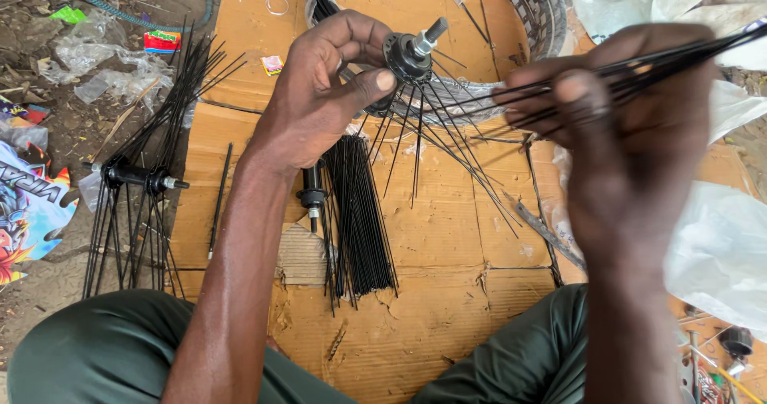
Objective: The person unpacks bicycle hubs and then inserts multiple black spokes into the hub flanges. They handle the hubs and spokes by hand, arranging the spokes in the hub holes.
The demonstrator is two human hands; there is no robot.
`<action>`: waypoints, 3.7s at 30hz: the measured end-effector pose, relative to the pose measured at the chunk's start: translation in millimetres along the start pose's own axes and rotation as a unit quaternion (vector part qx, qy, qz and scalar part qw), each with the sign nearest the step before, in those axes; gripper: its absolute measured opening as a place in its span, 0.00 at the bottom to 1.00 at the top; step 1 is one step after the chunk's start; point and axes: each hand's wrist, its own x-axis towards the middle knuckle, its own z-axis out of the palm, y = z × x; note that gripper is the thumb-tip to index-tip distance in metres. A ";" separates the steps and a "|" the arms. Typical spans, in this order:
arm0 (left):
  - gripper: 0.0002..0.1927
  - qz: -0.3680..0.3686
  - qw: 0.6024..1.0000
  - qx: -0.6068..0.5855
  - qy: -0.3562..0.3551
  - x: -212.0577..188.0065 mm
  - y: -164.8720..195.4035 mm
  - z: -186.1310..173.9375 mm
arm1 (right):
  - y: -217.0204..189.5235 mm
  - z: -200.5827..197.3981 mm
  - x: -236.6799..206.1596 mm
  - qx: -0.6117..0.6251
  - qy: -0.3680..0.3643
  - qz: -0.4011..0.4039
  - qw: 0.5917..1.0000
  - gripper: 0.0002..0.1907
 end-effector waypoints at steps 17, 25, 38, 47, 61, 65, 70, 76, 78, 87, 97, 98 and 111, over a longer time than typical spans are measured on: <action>0.16 -0.008 1.000 0.010 0.003 1.5 -5.3 2.6 | 24.3 28.1 -9.4 0.048 0.038 -0.027 0.998 0.11; 0.14 -0.020 0.999 0.035 0.002 1.7 0.4 4.9 | 20.9 25.6 -5.5 0.044 0.030 0.001 0.999 0.10; 0.13 -0.025 0.999 0.020 -0.005 0.4 2.0 4.6 | -14.0 -0.1 3.0 -0.154 -0.166 0.118 0.967 0.10; 0.16 -0.030 0.999 0.007 0.031 2.1 5.2 6.5 | -15.8 -26.1 15.6 -0.141 -0.253 0.080 0.954 0.07; 0.17 0.054 0.998 -0.020 -0.030 0.5 9.2 7.5 | 0.2 -35.1 2.4 -0.054 -0.021 -0.014 0.998 0.11; 0.17 0.030 0.999 0.007 -0.023 0.3 10.4 7.4 | 21.6 0.9 1.7 0.001 0.026 -0.046 0.999 0.10; 0.15 0.005 1.000 0.008 -0.018 -0.3 9.0 8.1 | 34.8 24.6 -0.9 0.037 0.054 -0.042 0.997 0.10; 0.15 0.017 1.000 0.011 -0.018 -1.6 6.5 6.9 | 34.0 28.2 -5.5 0.081 0.052 -0.003 0.995 0.11; 0.15 0.013 1.000 0.019 -0.017 -2.1 6.1 6.3 | 34.5 27.7 -6.5 0.079 0.051 -0.007 0.996 0.11; 0.15 0.011 1.000 0.002 -0.018 -1.8 8.2 8.0 | 23.7 36.3 6.1 -0.033 0.018 0.028 0.999 0.09; 0.17 0.033 0.999 0.043 -0.003 -1.1 4.3 5.9 | 6.9 -3.1 -5.4 -0.078 0.065 -0.045 0.994 0.07; 0.17 0.032 0.998 0.046 -0.002 -0.7 4.8 5.9 | 8.3 -1.7 -5.6 -0.056 0.075 -0.060 0.994 0.07; 0.16 -0.001 0.998 0.066 0.007 4.2 11.2 10.7 | 34.7 46.2 -7.8 0.094 0.134 -0.023 0.986 0.09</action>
